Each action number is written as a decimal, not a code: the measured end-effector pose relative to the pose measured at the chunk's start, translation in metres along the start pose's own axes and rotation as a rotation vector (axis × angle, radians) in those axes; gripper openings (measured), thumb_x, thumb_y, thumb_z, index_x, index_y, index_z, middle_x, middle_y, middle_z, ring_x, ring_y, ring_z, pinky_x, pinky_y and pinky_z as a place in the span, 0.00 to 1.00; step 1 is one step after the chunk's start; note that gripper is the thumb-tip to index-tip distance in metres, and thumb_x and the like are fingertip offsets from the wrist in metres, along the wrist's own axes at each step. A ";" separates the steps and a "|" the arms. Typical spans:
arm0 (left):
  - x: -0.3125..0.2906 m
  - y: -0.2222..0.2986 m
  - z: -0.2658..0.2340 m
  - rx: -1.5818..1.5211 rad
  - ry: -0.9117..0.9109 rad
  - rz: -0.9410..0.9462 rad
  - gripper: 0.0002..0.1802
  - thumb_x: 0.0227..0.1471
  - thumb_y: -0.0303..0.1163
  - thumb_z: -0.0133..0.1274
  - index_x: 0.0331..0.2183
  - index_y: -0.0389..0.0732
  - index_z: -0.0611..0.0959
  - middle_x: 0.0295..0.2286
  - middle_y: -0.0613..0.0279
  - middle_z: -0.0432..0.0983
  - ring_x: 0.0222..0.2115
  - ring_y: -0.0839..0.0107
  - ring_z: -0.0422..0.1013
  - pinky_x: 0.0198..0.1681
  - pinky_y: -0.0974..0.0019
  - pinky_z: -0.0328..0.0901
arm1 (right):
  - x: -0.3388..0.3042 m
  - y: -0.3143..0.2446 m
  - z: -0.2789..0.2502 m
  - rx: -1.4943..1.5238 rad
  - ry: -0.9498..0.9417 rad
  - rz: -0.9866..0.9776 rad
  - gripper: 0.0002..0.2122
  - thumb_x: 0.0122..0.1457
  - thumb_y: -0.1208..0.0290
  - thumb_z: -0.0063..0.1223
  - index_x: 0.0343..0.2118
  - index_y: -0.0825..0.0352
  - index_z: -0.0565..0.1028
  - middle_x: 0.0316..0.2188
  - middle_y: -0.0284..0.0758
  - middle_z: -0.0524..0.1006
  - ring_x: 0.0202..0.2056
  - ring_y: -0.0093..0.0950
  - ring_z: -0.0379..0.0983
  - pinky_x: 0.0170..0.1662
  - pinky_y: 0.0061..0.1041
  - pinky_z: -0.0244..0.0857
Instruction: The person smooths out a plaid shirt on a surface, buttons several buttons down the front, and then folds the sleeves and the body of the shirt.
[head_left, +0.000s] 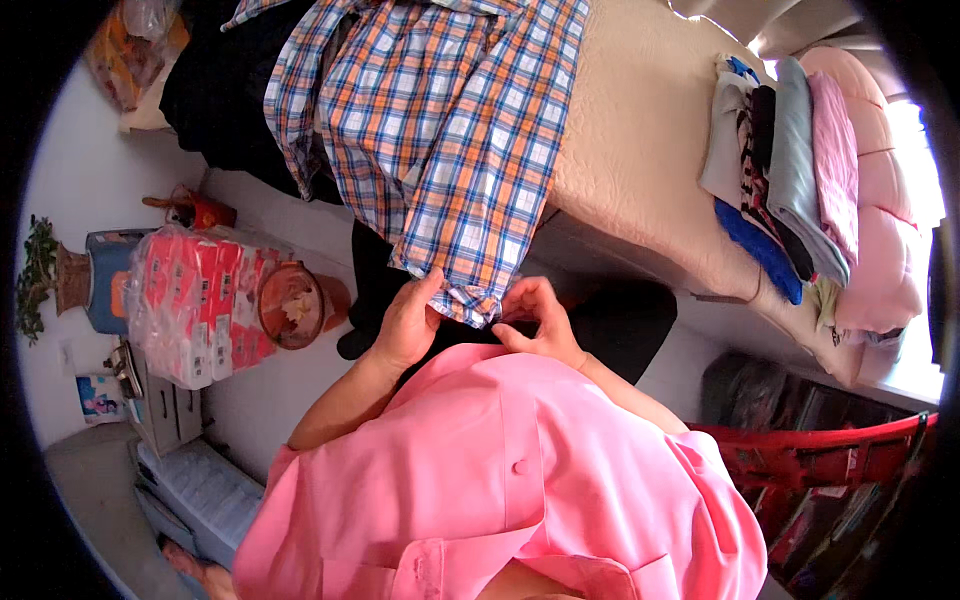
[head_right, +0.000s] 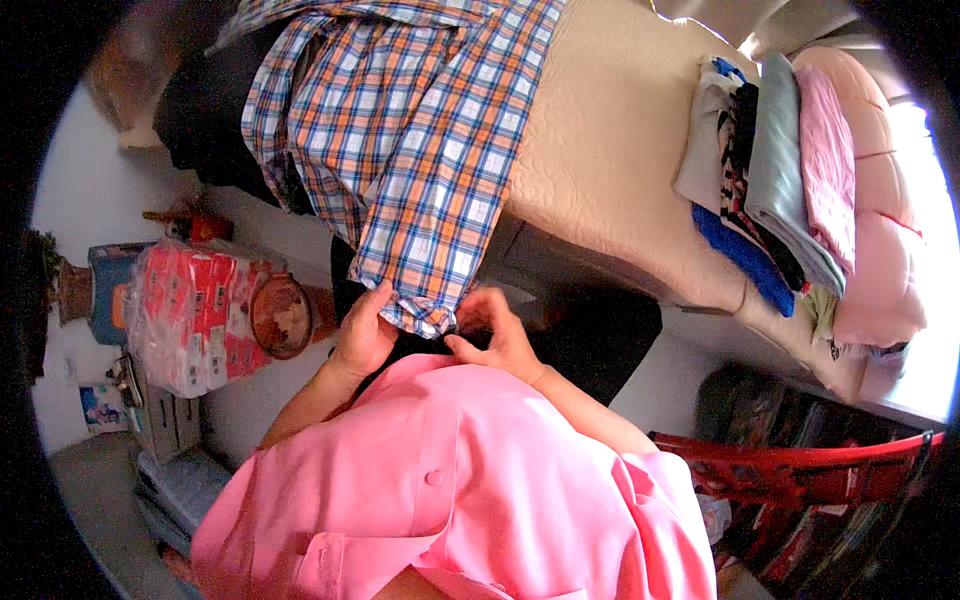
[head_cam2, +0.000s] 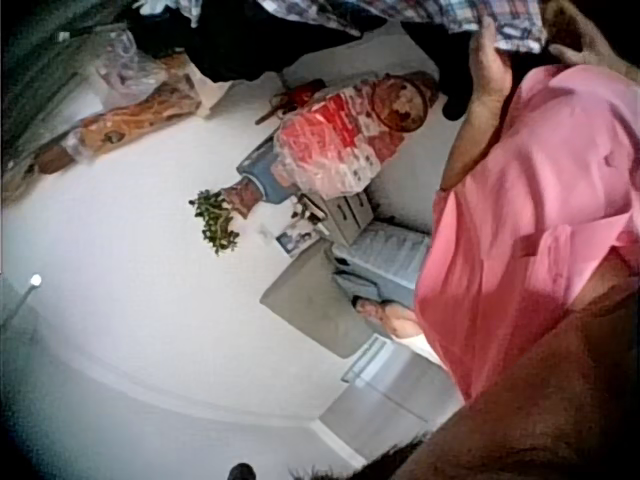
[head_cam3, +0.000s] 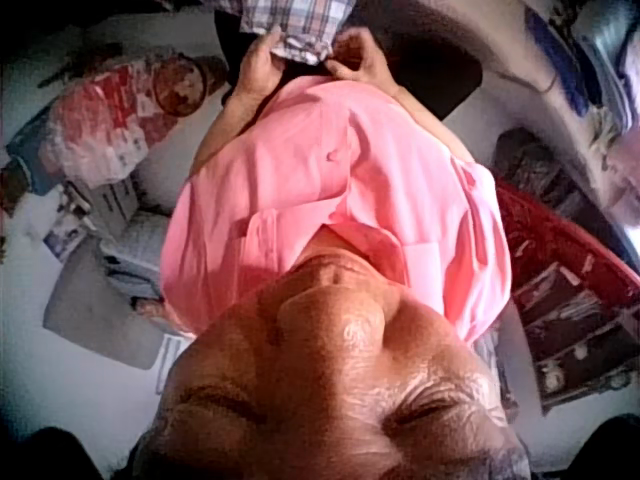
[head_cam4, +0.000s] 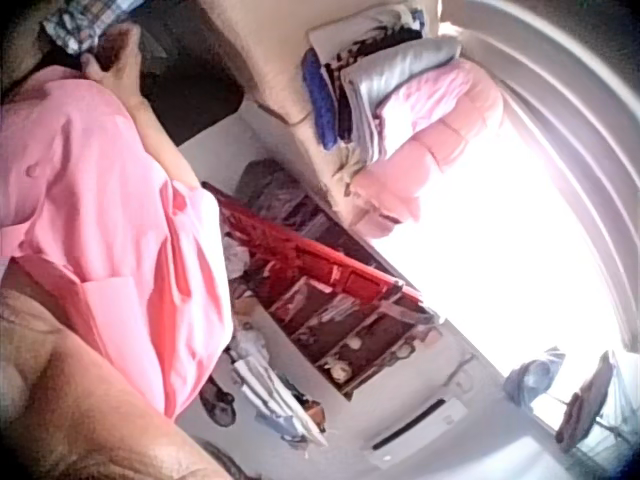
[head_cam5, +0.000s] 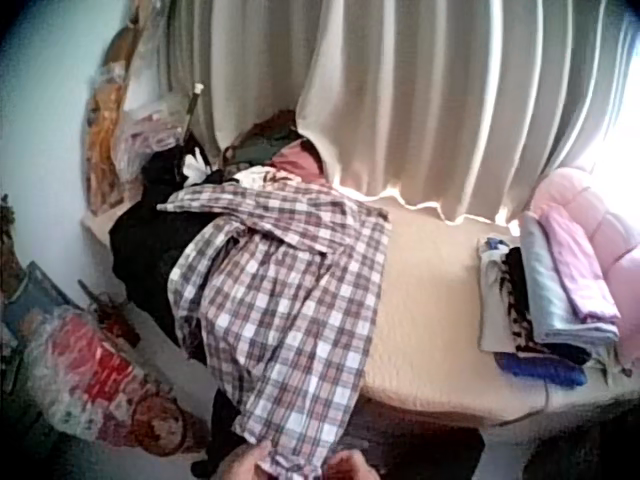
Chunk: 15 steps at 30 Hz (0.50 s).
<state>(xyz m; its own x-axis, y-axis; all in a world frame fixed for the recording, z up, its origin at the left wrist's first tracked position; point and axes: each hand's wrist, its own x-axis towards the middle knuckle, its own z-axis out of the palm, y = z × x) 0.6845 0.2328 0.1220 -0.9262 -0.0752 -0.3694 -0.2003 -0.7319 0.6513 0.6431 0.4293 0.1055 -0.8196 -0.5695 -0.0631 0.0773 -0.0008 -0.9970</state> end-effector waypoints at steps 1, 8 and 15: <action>0.001 0.000 -0.001 -0.022 0.013 -0.009 0.15 0.57 0.37 0.43 0.40 0.37 0.76 0.39 0.62 0.74 0.41 0.73 0.68 0.47 0.68 0.60 | -0.001 -0.001 0.001 -0.136 -0.007 -0.053 0.17 0.45 0.75 0.61 0.36 0.66 0.65 0.28 0.34 0.71 0.31 0.22 0.70 0.35 0.22 0.65; -0.005 -0.006 0.004 0.095 -0.190 -0.023 0.24 0.55 0.44 0.47 0.48 0.37 0.69 0.42 0.61 0.71 0.43 0.69 0.68 0.48 0.63 0.63 | -0.002 -0.017 0.020 -0.320 0.115 -0.044 0.10 0.47 0.76 0.59 0.30 0.65 0.69 0.21 0.35 0.72 0.24 0.28 0.71 0.28 0.25 0.65; -0.006 -0.028 0.012 0.054 0.095 -0.149 0.12 0.49 0.34 0.55 0.37 0.40 0.76 0.32 0.64 0.75 0.29 0.74 0.72 0.34 0.69 0.68 | -0.006 -0.009 0.027 -0.886 0.172 -0.582 0.10 0.35 0.79 0.55 0.23 0.63 0.67 0.18 0.35 0.68 0.21 0.36 0.68 0.23 0.33 0.62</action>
<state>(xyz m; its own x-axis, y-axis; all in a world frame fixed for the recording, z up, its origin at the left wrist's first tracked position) 0.6914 0.2613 0.1139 -0.8513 -0.0342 -0.5235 -0.3520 -0.7028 0.6182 0.6622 0.4107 0.1158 -0.6717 -0.5507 0.4955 -0.7335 0.4007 -0.5489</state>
